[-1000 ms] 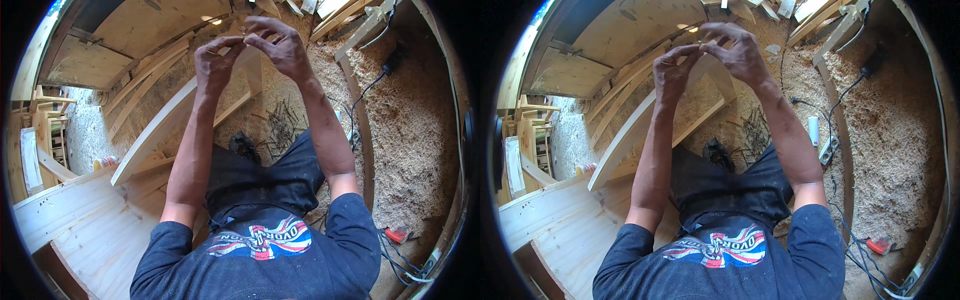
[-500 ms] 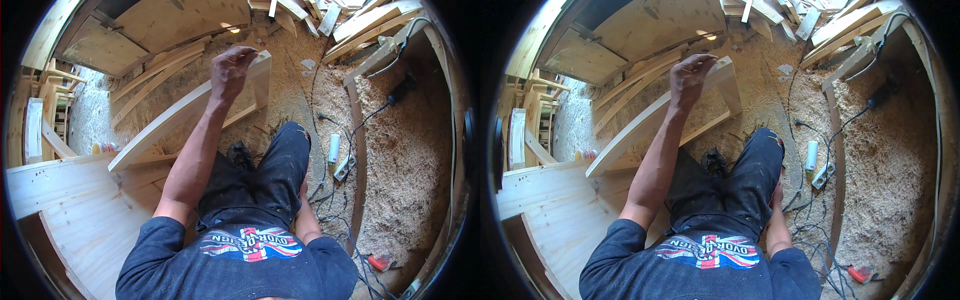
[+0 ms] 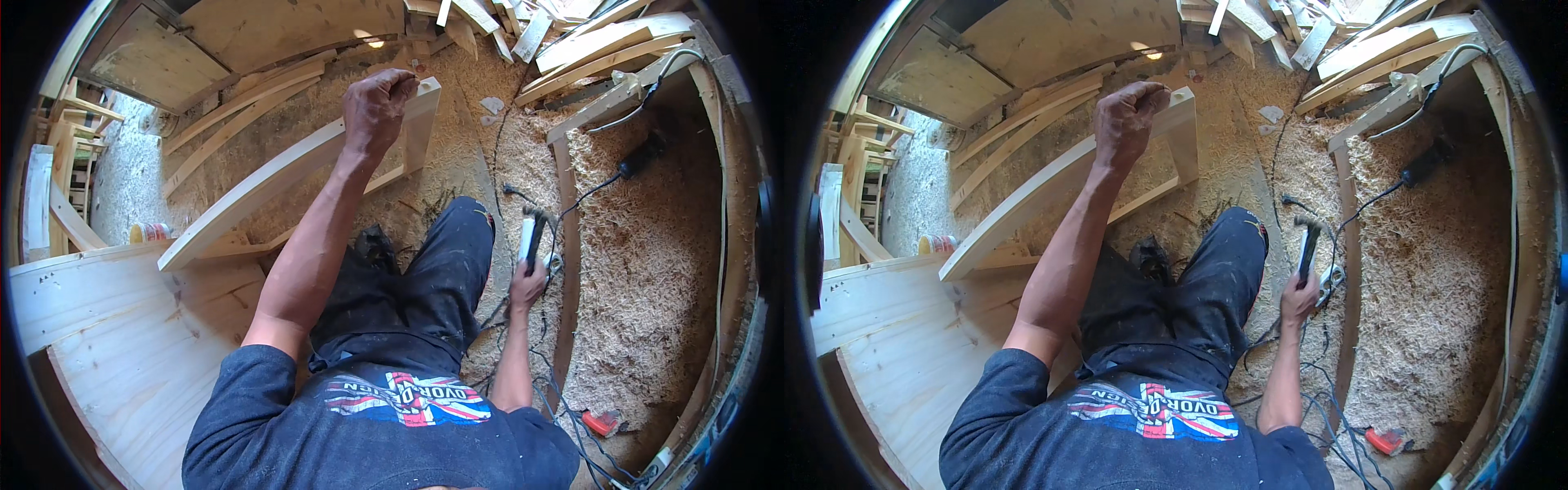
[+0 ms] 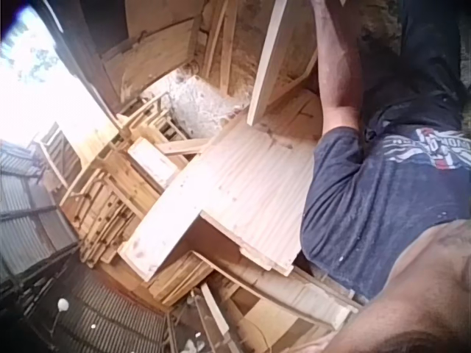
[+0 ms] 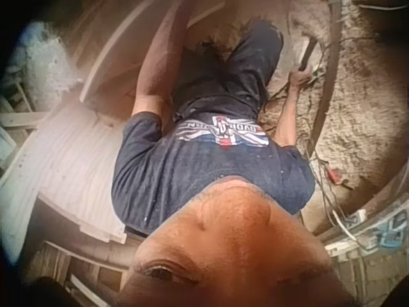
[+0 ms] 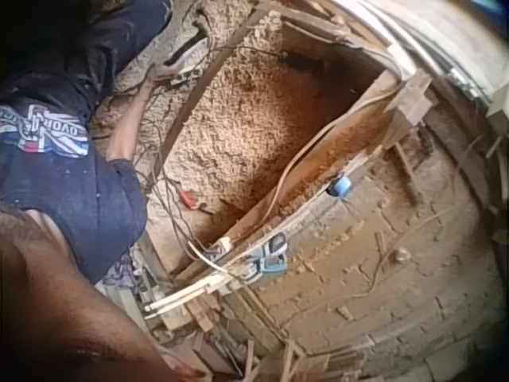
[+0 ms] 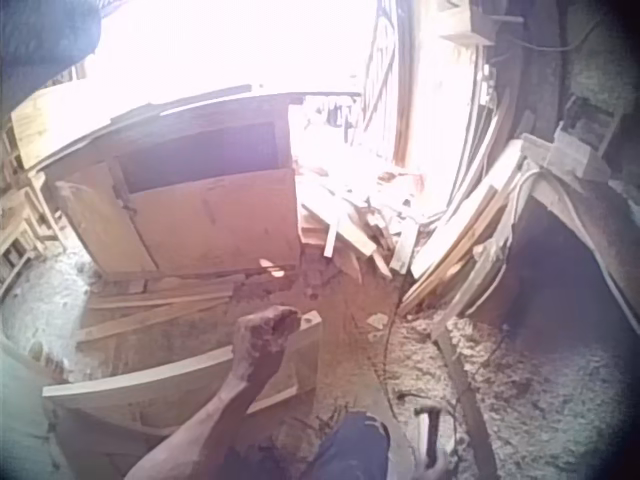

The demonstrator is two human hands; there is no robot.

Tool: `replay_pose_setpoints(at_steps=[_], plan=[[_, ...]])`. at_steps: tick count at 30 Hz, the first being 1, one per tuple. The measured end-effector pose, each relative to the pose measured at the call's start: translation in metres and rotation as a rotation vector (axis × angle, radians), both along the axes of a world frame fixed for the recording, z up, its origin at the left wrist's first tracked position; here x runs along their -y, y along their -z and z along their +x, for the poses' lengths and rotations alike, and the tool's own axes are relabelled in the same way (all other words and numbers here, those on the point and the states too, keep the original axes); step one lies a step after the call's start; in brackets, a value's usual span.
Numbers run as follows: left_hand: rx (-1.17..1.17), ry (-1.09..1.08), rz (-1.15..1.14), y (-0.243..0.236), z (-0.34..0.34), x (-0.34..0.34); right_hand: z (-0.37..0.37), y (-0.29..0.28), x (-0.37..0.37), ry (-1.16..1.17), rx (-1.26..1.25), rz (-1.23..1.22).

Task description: Build a wooden frame using glue and nails, then test the fit inside a wooden cabinet.

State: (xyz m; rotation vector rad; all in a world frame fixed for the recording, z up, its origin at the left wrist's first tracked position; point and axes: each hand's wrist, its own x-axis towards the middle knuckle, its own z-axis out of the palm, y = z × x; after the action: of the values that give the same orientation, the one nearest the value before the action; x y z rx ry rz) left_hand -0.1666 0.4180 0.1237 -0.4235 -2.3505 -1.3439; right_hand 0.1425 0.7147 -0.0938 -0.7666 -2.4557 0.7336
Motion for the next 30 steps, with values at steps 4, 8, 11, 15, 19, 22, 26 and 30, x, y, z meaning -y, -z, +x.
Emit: replay_pose_setpoints(at_steps=[4, 8, 11, 15, 19, 22, 26, 30], plan=[[-0.013, 0.021, 0.019, -0.001, 0.001, 0.003, -0.075, -0.126, 0.003, -0.181, -0.080, -0.203], [-0.051, 0.006, 0.021, -0.004, 0.003, -0.002, -0.120, -0.211, 0.022, -0.431, -0.137, -0.014], [-0.050, 0.006, 0.018, -0.003, 0.002, -0.002, -0.142, -0.258, 0.055, -0.521, -0.132, -0.057], [-0.094, -0.001, 0.011, 0.000, 0.000, -0.003, -0.169, -0.282, 0.070, -0.677, -0.263, 0.075], [-0.123, -0.016, -0.031, 0.000, 0.003, -0.001, -0.178, -0.322, 0.090, -0.783, -0.338, 0.170], [-0.133, -0.008, -0.035, 0.000, 0.003, -0.003, -0.181, -0.326, 0.099, -0.794, -0.399, 0.202], [-0.078, 0.004, -0.091, -0.001, 0.005, -0.003, -0.184, -0.313, 0.095, -0.689, 0.204, 0.427], [-0.080, 0.008, -0.055, 0.002, 0.004, 0.000, -0.192, -0.328, 0.097, -0.795, -0.488, 0.253]])
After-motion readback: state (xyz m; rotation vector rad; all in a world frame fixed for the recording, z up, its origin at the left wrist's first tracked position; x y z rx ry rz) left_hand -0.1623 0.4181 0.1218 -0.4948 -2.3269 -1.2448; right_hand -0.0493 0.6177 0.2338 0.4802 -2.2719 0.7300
